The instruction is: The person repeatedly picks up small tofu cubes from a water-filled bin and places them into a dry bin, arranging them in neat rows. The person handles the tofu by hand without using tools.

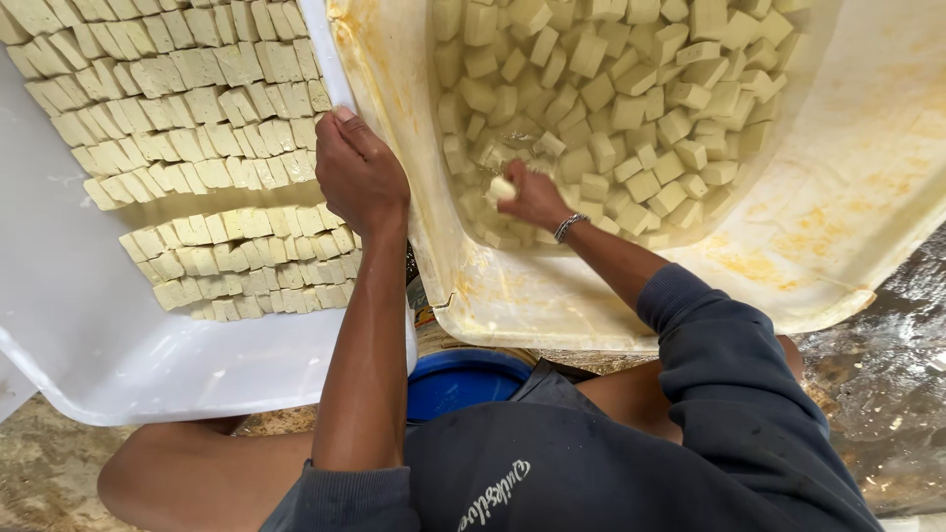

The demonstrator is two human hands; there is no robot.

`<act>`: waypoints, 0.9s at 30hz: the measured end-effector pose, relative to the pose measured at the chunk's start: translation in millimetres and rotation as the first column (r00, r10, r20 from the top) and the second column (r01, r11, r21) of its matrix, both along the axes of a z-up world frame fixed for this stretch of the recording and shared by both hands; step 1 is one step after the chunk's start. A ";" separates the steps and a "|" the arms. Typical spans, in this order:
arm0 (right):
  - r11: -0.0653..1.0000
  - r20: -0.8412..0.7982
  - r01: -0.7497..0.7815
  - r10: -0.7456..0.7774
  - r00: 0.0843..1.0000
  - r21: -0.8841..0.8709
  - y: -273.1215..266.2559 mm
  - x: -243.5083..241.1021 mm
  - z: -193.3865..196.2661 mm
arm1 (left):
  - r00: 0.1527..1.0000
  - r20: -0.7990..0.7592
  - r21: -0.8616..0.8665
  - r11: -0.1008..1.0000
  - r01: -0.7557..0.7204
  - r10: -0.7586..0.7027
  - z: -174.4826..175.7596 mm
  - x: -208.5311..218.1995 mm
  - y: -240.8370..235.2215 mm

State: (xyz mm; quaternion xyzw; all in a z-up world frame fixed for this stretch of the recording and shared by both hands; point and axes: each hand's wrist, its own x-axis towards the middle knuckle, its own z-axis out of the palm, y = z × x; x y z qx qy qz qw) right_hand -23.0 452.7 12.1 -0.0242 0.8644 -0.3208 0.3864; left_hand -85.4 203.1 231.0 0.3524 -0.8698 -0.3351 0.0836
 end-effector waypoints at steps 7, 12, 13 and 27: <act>0.992 -0.206 -0.129 0.125 0.971 -0.007 -19.1 58.5 -46.5 | 1.000 -0.005 -0.008 1.000 0.011 -0.011 0.9 1.3 -1.0; 0.996 0.090 -0.064 0.058 0.994 0.057 -15.4 64.0 -38.6 | 1.000 0.028 0.005 1.000 0.004 -0.004 -1.2 1.9 1.7; 0.998 0.085 -0.047 0.044 0.995 0.036 -18.6 60.8 -35.0 | 1.000 0.000 -0.021 1.000 0.012 -0.012 0.8 0.7 0.2; 0.967 0.108 0.251 -0.245 0.963 -0.046 79.6 -29.0 77.9 | 0.999 -0.032 -0.007 1.000 0.012 -0.012 -6.6 2.2 -2.6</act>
